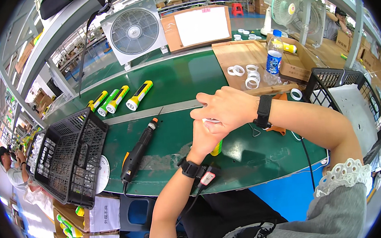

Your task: Assembling plastic flashlight components using manual dexterity and an electric screwdriver.

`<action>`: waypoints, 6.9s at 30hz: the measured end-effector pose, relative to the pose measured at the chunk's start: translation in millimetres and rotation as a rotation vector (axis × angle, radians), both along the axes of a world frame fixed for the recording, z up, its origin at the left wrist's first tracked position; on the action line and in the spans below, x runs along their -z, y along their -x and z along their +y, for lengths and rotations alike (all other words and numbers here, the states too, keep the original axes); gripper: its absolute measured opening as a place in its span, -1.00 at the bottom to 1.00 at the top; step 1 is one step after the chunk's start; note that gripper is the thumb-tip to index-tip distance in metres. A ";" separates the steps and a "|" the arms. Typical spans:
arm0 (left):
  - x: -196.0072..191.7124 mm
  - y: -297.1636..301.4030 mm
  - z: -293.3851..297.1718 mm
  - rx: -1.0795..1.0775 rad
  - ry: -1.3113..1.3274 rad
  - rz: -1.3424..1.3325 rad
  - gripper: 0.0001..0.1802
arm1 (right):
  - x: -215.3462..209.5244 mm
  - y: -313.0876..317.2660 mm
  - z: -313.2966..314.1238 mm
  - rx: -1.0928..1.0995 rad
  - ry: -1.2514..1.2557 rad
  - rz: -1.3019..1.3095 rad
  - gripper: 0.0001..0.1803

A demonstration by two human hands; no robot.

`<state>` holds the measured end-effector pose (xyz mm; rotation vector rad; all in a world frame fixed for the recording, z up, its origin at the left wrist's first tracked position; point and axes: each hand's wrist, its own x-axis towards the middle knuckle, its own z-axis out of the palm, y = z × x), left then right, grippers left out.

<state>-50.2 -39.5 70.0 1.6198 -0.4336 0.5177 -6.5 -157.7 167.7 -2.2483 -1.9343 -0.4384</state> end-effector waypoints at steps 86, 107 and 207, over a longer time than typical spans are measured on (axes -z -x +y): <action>4.1 -7.7 37.3 0.425 0.176 0.079 -0.68 | 11.0 -14.8 25.4 -0.194 -0.095 0.205 -0.60; 4.4 -7.7 39.2 0.693 0.375 0.322 -0.66 | -52.8 -18.3 37.0 0.018 0.478 0.690 -0.52; 35.1 -26.5 10.0 0.053 -0.086 0.345 -0.65 | 51.4 -251.8 -276.7 1.249 0.277 0.233 -0.36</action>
